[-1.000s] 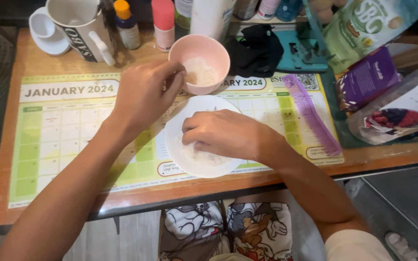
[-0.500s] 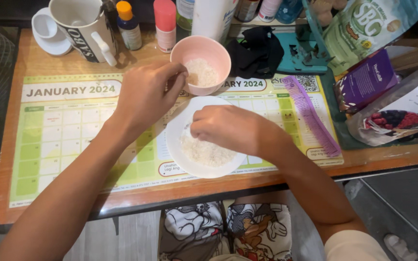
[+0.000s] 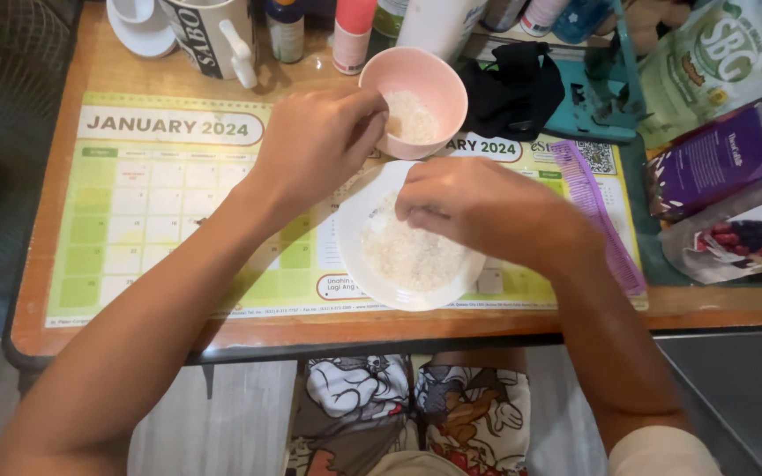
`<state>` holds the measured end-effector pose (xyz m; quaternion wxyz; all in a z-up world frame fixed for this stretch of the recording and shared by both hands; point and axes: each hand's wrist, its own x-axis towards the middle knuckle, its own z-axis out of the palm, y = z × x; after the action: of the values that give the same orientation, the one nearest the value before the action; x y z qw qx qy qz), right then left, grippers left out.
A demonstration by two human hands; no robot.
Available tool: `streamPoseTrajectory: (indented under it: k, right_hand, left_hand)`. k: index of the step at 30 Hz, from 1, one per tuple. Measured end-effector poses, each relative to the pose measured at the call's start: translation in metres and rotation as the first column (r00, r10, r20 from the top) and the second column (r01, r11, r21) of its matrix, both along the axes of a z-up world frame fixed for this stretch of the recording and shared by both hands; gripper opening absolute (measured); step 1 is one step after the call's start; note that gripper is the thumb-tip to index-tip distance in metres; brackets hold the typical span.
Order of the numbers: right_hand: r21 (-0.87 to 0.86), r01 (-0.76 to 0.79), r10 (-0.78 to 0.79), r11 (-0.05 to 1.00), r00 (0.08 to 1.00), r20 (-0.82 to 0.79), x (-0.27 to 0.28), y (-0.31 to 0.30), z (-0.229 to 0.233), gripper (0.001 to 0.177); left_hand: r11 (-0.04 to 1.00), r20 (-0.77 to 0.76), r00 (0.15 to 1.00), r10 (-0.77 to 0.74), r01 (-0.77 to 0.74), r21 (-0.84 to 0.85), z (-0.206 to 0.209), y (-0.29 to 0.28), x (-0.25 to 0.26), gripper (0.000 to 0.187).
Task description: The person repeatedly picks up small amounts of rice from a white plate and transfers them into a pink bowl using both hands. The action is continuous and repetitive throughout the clip.
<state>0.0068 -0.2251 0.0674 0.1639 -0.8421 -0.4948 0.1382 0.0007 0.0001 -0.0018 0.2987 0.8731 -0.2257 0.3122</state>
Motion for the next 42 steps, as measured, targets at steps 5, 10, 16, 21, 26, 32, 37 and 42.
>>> streamPoseTrajectory:
  k: [5,10,16,21,26,32,37,42]
  right_hand:
    - [0.044,-0.024,0.022,0.999,0.999,0.040,0.015,0.003,0.021,0.017]
    - [0.107,0.012,-0.029,0.994,0.987,0.156,0.050,0.009,0.029,0.014]
    - [0.248,0.037,-0.092,0.968,0.972,0.215,0.087,0.021,0.003,0.016]
    - [0.286,0.142,-0.193,0.948,0.969,0.157,0.095,0.020,-0.021,0.017]
    - [0.429,0.081,-0.159,0.900,0.976,0.151,0.086,0.015,-0.034,0.021]
    - [0.476,0.176,-0.257,0.862,0.960,0.109,0.069,0.010,-0.033,0.015]
    - [0.489,0.160,-0.238,0.858,0.966,0.103,0.068,0.009,-0.037,0.014]
    - [0.546,0.092,-0.210,0.833,0.965,0.157,0.072,0.008,-0.045,0.018]
  left_hand:
    - [1.000,-0.037,0.999,-0.004,0.003,-0.018,-0.001,0.001,0.001,0.009]
    - [1.000,-0.014,1.000,0.001,-0.001,0.008,-0.002,0.002,0.001,0.009]
    - [1.000,-0.033,0.999,0.012,-0.011,0.023,-0.002,0.002,0.002,0.010]
    - [1.000,-0.028,0.999,0.015,-0.014,0.026,0.000,0.001,0.002,0.010]
    - [1.000,-0.027,1.000,0.011,-0.011,0.003,0.000,0.000,0.000,0.009]
    - [1.000,-0.035,0.999,0.006,-0.005,0.012,0.005,-0.001,-0.003,0.007]
    - [1.000,-0.038,0.999,-0.007,0.007,0.024,0.007,-0.002,-0.003,0.006]
    - [0.999,-0.024,1.000,-0.008,0.009,0.036,0.007,-0.003,-0.003,0.006]
